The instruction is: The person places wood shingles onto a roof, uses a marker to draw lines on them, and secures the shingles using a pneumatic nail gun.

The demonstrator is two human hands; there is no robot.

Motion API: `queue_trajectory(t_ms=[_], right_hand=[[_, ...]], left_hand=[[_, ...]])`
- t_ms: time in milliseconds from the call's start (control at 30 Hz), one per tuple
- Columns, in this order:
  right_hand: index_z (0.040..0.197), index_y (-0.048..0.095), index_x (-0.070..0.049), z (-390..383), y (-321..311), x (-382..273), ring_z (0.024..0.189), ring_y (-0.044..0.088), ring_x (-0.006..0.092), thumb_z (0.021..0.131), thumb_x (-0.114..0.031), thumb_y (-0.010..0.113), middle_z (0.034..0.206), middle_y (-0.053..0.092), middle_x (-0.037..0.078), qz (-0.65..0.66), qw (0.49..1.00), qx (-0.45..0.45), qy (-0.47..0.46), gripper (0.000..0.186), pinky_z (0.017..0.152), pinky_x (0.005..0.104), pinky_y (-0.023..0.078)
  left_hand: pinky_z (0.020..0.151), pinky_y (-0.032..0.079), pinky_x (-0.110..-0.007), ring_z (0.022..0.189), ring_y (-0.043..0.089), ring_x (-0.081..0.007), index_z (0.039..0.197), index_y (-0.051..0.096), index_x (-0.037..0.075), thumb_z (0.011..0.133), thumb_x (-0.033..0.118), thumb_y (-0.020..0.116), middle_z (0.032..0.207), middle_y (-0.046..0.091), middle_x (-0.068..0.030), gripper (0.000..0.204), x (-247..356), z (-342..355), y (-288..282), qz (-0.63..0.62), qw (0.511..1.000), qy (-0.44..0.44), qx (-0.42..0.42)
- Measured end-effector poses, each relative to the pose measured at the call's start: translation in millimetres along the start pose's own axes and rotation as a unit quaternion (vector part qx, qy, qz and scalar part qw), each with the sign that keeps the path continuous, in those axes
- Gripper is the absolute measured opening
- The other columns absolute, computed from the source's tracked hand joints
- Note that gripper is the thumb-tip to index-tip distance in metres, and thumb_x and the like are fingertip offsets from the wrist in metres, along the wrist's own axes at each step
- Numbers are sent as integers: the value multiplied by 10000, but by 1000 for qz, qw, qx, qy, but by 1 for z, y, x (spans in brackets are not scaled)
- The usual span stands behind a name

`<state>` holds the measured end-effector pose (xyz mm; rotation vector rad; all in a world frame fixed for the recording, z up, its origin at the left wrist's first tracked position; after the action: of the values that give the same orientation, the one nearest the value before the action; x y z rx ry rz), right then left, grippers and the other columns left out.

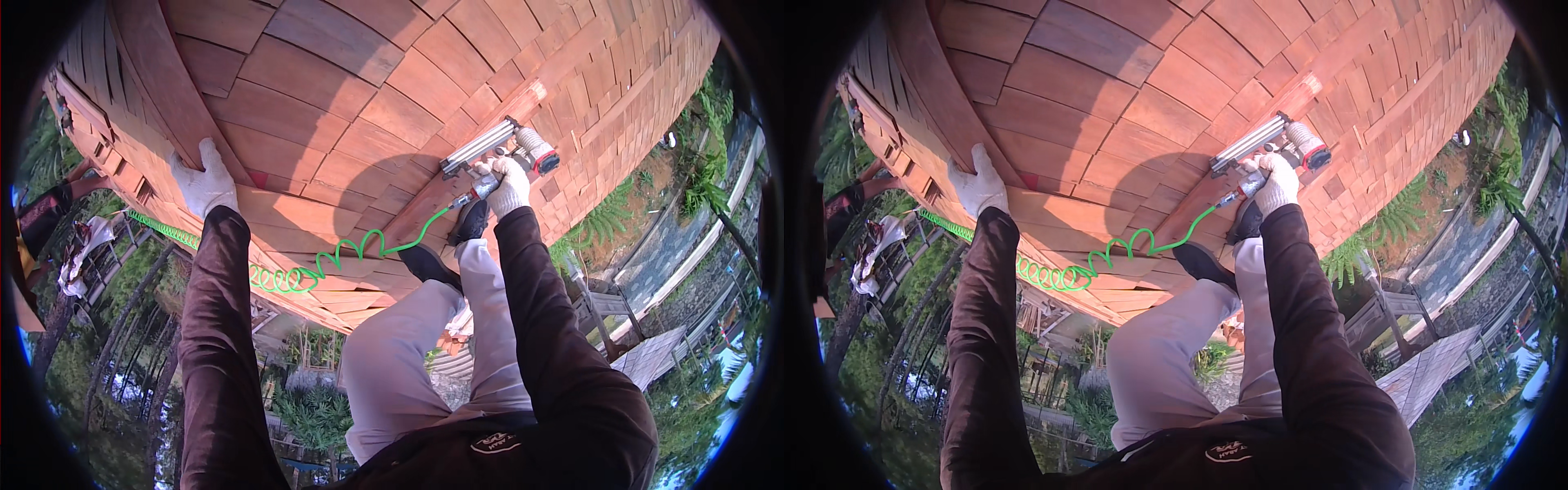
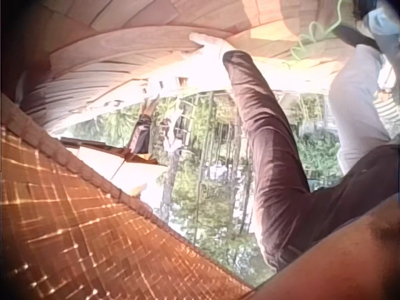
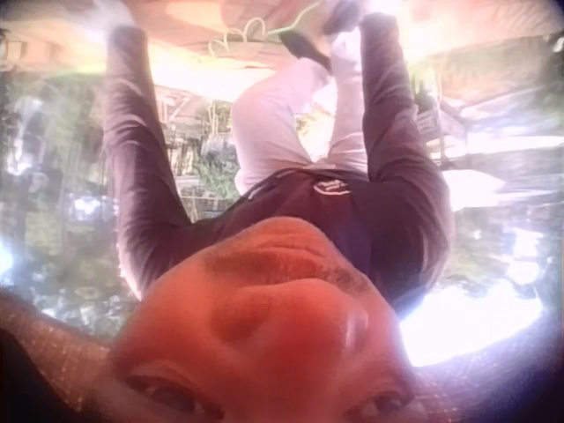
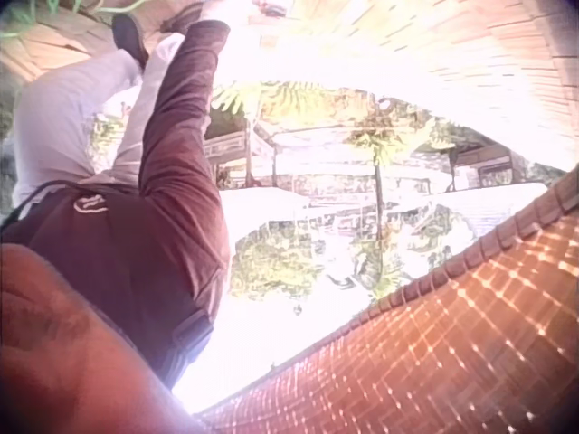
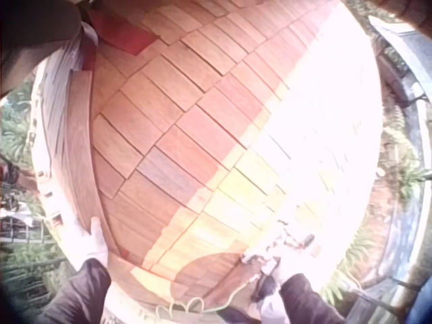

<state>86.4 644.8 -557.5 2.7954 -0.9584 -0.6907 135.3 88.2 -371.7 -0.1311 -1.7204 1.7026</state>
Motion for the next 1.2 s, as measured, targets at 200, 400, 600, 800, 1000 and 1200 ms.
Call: queue_trajectory(t_ms=[200,400,600,800,1000,1200], right_hand=[[997,556,-8,-6,0,-13,734,660,326,847,-18,575,838,614,141,66,998,-17,5,151,783,586,598],[930,555,9,-51,20,-61,760,664,329,866,-9,556,850,607,155,62,996,30,-59,67,800,541,611],[944,577,17,-144,62,-109,725,651,252,893,-10,573,841,629,121,1,991,20,-130,59,688,391,577],[937,573,8,-221,150,-140,881,650,291,928,-38,561,875,593,115,68,992,-25,-101,49,931,492,556],[935,621,32,-178,213,-134,839,658,291,887,-1,588,868,632,145,90,987,-52,-123,67,850,439,559],[958,605,4,-136,240,-121,817,671,299,900,-41,598,888,636,133,58,991,-109,-43,74,755,487,592]], left_hand=[[1057,474,-397,1209,636,-351,1418,510,-76,919,421,718,1333,635,-244,734,-7,4,7,-24,1000,-8,-16],[1089,458,-425,1271,604,-400,1468,464,-111,935,413,694,1407,586,-300,783,-24,8,9,-83,996,-14,-35],[1092,459,-449,1280,587,-449,1466,457,-136,942,409,681,1404,568,-349,789,-15,9,8,-112,990,-44,-71],[1089,461,-456,1281,583,-454,1465,461,-130,936,423,684,1404,565,-348,798,-13,12,4,-70,995,-40,-65],[1143,421,-450,1346,535,-436,1504,437,-90,938,379,686,1471,510,-326,775,-6,16,1,-64,993,-60,-74],[1152,410,-447,1349,523,-435,1511,438,-70,923,363,689,1464,501,-314,772,-17,10,5,-60,990,-91,-91]])
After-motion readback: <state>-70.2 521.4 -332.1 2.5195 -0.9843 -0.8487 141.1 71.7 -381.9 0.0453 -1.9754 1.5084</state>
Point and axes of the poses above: each hand's wrist, its own z-axis towards the middle knuckle, its own y-axis out of the palm, x = y × z, the point moved 6 cm from there along z, towards the middle knuckle
